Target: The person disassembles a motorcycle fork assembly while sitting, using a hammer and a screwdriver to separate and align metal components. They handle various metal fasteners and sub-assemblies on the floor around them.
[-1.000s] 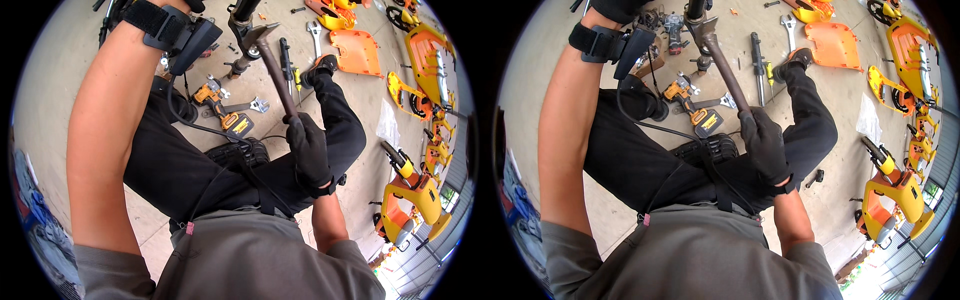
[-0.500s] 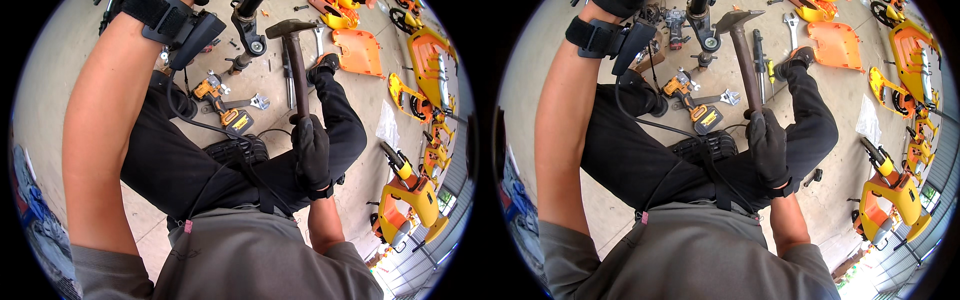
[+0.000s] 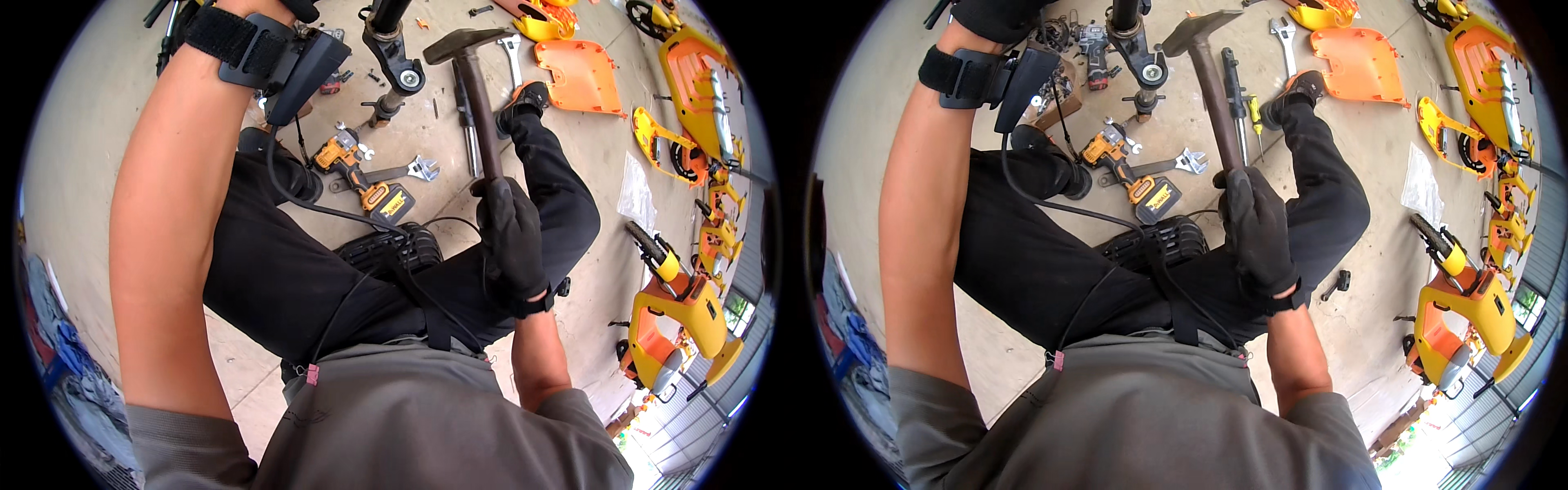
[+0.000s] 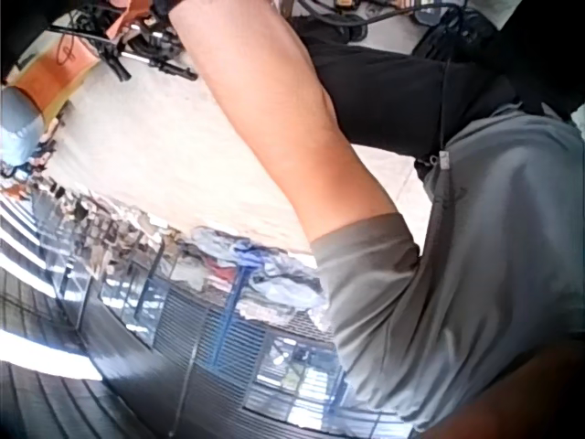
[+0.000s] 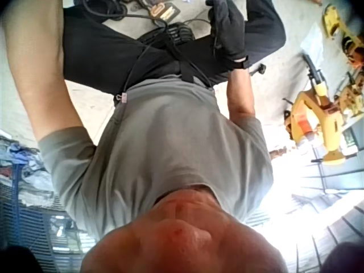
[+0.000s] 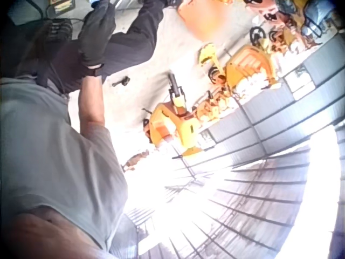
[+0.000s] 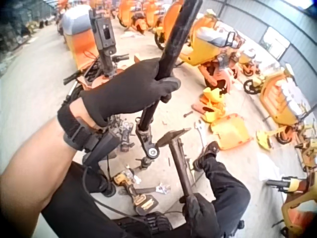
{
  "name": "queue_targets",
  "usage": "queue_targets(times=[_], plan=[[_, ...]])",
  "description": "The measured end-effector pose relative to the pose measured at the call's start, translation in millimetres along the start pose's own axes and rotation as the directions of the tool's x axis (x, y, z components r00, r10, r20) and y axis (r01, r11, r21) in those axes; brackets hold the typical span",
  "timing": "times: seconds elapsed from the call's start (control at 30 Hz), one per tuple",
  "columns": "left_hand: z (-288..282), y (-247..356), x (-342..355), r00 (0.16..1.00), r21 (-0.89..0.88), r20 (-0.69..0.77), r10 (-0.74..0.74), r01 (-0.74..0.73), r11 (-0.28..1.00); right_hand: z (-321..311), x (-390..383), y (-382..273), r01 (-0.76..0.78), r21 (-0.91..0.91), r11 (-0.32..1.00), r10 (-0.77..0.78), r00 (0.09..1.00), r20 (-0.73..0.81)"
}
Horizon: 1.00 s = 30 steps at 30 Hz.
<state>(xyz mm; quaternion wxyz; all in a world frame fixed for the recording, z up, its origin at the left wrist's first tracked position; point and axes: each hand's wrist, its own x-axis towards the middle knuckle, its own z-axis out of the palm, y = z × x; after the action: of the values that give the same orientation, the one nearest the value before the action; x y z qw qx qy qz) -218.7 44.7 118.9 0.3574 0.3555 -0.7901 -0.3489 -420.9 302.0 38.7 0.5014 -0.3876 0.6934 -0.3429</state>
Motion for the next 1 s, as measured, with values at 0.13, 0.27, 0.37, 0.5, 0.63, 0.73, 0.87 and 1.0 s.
queue_targets(times=[0.13, 0.27, 0.37, 0.5, 0.63, 0.73, 0.87, 1.0], plan=[[11, -3, 5, 1.000, -0.003, -0.019, 0.022, -0.022, 1.000, -4, -4, 0, -0.007, 0.064, 0.998, 0.009, 0.999, -0.032], [2, -3, 4, 0.998, 0.007, 0.013, 0.058, -0.058, 0.998, -1, 5, 10, -0.058, 0.002, 0.998, 0.058, 0.997, 0.051], [4, -1, 3, 1.000, -0.012, 0.000, -0.017, 0.017, 1.000, -4, 2, 12, -0.050, 0.026, 0.998, 0.050, 0.999, -0.003], [2, -4, 4, 0.999, -0.016, 0.037, 0.017, -0.017, 1.000, -3, 6, 18, 0.054, -0.090, 0.994, -0.052, 0.998, 0.022], [5, -3, 3, 1.000, -0.032, 0.027, 0.011, -0.010, 0.999, -5, 5, 7, 0.061, -0.169, 0.984, -0.065, 0.998, -0.016], [2, -8, 1, 0.988, -0.062, 0.050, 0.143, -0.139, 0.988, -4, 3, 5, 0.104, -0.119, 0.987, -0.108, 0.994, -0.026], [4, -7, 4, 0.998, -0.023, 0.007, 0.062, -0.062, 0.998, -1, 5, 8, 0.133, -0.149, 0.980, -0.137, 0.990, -0.018], [4, -4, 4, 0.993, -0.002, 0.055, 0.108, -0.108, 0.994, -3, 11, 12, 0.103, -0.189, 0.977, -0.104, 0.995, 0.002]])
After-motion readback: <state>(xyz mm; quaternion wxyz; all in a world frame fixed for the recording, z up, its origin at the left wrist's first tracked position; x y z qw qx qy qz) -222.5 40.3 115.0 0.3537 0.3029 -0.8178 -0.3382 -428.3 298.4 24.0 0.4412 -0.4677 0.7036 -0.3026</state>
